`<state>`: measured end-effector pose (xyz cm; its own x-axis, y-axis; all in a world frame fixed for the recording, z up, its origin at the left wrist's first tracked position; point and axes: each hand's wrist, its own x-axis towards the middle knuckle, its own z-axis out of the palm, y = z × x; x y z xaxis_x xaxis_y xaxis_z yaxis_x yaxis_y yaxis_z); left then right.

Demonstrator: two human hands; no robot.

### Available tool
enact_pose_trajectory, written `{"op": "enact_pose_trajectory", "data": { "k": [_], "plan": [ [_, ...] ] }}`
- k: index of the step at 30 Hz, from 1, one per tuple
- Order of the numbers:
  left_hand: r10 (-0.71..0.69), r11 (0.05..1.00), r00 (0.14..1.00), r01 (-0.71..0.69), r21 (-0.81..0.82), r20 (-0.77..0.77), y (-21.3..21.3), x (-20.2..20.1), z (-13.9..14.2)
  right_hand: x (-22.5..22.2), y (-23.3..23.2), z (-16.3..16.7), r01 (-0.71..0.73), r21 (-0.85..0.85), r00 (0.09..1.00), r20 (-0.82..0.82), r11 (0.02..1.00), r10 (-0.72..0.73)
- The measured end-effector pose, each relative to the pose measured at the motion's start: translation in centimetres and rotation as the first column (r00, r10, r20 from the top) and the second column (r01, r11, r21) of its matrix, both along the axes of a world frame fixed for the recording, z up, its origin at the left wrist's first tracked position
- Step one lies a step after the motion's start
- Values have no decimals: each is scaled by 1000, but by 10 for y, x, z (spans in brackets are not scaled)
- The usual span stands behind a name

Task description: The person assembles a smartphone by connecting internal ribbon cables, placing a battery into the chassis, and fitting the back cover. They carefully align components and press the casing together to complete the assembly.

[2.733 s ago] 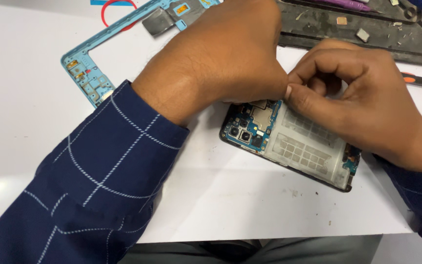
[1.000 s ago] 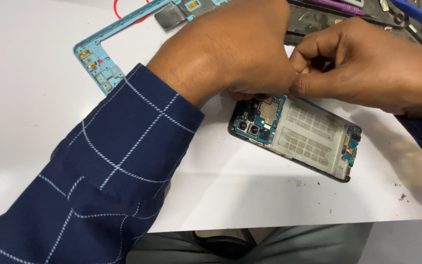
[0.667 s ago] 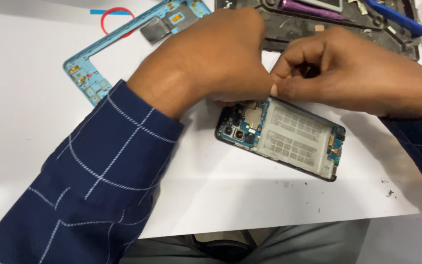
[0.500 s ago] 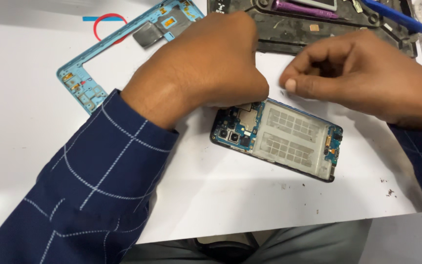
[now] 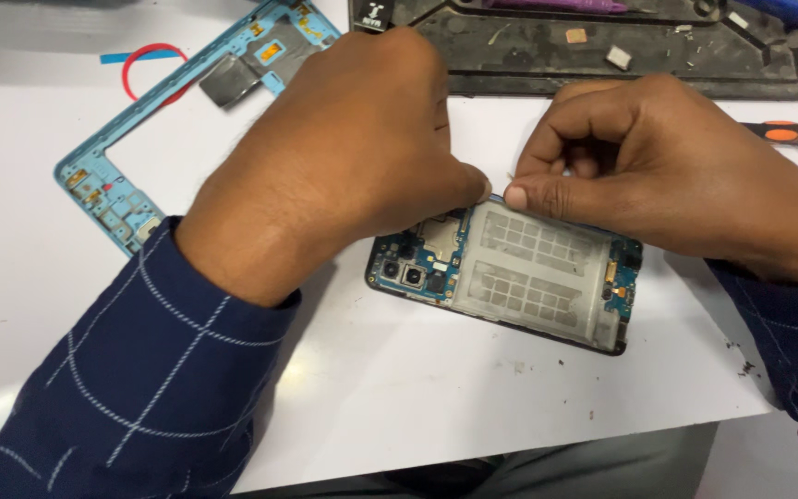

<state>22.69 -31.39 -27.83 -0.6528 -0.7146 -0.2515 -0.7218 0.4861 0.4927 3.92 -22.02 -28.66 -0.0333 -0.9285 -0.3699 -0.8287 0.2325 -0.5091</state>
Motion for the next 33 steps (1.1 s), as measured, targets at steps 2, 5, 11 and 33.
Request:
{"op": "enact_pose_trajectory", "data": {
  "k": [2,5,11,33],
  "plan": [
    [-12,1000,999,12,-17,-36,-1,-1,3,-9,0,3,-25,15,1000,0,1000,25],
    [-40,998,992,34,-47,-120,0,-3,9,-23,3,10,-118,-19,993,23,993,118],
    [-23,999,996,20,-28,-86,-2,-10,19,-35,2,30,-187,28,979,-81,982,188],
    [-49,998,975,41,-40,-218,8,-14,41,-45,4,58,-232,143,958,-140,962,252]
  ]
}}
